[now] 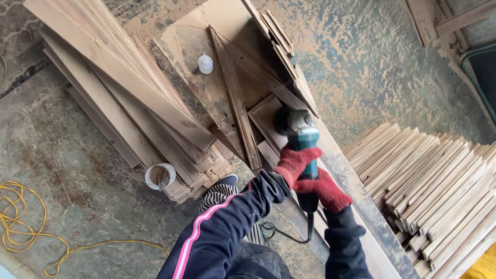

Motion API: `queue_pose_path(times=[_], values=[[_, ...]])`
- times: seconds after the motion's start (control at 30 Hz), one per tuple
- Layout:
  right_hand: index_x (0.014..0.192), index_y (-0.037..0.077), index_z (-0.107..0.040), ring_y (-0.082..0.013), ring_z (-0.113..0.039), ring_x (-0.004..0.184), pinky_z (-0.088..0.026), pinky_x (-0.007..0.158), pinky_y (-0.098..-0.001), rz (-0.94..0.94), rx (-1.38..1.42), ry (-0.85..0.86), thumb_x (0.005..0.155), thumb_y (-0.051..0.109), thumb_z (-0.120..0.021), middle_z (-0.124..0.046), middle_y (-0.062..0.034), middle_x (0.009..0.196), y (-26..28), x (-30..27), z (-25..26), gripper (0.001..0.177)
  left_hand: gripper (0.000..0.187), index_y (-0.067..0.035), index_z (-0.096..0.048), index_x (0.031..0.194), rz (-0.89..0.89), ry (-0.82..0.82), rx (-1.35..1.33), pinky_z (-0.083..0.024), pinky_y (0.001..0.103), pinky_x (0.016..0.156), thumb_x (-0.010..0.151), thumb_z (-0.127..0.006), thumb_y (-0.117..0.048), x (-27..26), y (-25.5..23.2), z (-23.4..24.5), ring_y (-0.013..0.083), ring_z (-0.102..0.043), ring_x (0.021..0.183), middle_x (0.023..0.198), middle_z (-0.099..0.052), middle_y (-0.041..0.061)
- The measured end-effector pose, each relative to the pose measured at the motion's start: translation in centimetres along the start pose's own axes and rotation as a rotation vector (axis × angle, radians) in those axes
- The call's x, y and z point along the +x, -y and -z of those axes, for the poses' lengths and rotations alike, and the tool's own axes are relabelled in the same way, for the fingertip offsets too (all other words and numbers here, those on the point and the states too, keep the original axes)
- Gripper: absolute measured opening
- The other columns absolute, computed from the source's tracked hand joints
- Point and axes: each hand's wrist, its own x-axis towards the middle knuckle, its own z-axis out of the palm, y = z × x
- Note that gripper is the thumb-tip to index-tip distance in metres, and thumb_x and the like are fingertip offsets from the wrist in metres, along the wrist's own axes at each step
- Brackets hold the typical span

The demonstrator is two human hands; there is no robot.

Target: Sanding the surface of wooden planks using an angle grinder with a sanding disc attachment.

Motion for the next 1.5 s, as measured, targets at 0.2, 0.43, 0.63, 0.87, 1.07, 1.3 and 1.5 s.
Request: queue_pose_path(times=[0.2,0.43,0.63,0.87,1.07,1.3,1.5], values=[[0.096,0.004,-0.079,-0.0298,-0.07,0.076,-0.058,0.076,-0.0419,-0.021,-0.024,-0.01,0.046,0.013,-0.097,-0.072,-0.0161,0.08,1.0,-1.6,-1.0,0.054,0.068,-0.02,-0.07,0.118,0.023,0.032,-0.033,-0.056,0.048,0.096,0.059,-0.092,-0.044,-0.1,1.4,0.2,0.0294,-0.071,0.11,0.101,-0.075,0.007],[0.098,0.004,-0.077,-0.0285,-0.068,0.076,-0.056,0.077,-0.0405,0.109,-0.001,0.007,0.049,0.015,-0.094,-0.071,-0.0144,0.081,3.3,1.3,-2.9,0.053,0.073,-0.017,-0.068,0.124,-0.073,-0.01,-0.03,-0.056,0.046,0.099,0.059,-0.092,-0.042,2.1,-1.3,2.6,0.0315,-0.069,0.115,0.109,-0.075,0.011],[0.111,-0.008,-0.07,-0.031,-0.063,0.061,-0.051,0.054,-0.0402,0.001,0.28,0.108,0.069,0.002,-0.079,-0.069,-0.0204,0.078,-7.2,-1.9,2.7,0.043,0.059,-0.008,-0.067,0.12,-0.073,0.21,0.102,-0.061,0.036,0.087,0.067,-0.079,-0.032,-4.2,2.3,-0.9,0.0253,-0.071,0.09,0.104,-0.073,0.011],[0.117,-0.014,-0.059,-0.0429,-0.056,0.05,-0.044,0.044,-0.0485,-0.278,0.514,-0.166,0.072,-0.003,-0.074,-0.059,-0.0319,0.07,-21.4,-10.5,4.5,0.049,0.065,-0.01,-0.064,0.125,0.025,0.424,0.143,-0.059,0.032,0.091,0.065,-0.08,-0.03,-7.4,15.7,-7.6,0.0215,-0.067,0.095,0.11,-0.07,0.007],[0.117,-0.015,-0.062,-0.0513,-0.064,0.063,-0.05,0.055,-0.0564,-0.233,0.628,-0.404,0.07,-0.002,-0.077,-0.066,-0.0389,0.081,-28.5,-12.7,1.5,0.051,0.083,-0.003,-0.061,0.124,0.039,0.687,0.491,-0.054,0.037,0.098,0.055,-0.08,-0.044,-8.3,19.6,-7.6,0.0272,-0.064,0.107,0.119,-0.064,0.014],[0.109,-0.011,-0.065,-0.0345,-0.062,0.054,-0.049,0.047,-0.0417,-0.055,0.545,-0.251,0.071,0.001,-0.079,-0.067,-0.0254,0.071,-16.0,-10.0,-2.0,0.042,0.064,-0.004,-0.067,0.117,0.052,0.369,0.368,-0.06,0.03,0.082,0.062,-0.082,-0.035,-6.5,12.0,-3.3,0.022,-0.068,0.083,0.1,-0.071,0.009],[0.101,-0.001,-0.071,-0.0307,-0.066,0.074,-0.055,0.072,-0.0425,0.013,0.29,-0.152,0.059,0.01,-0.088,-0.071,-0.0182,0.081,-3.7,-4.9,-6.3,0.047,0.062,-0.013,-0.074,0.115,0.051,0.126,0.176,-0.064,0.044,0.072,0.06,-0.091,-0.035,0.9,6.1,3.0,0.0278,-0.072,0.084,0.097,-0.076,0.009]])
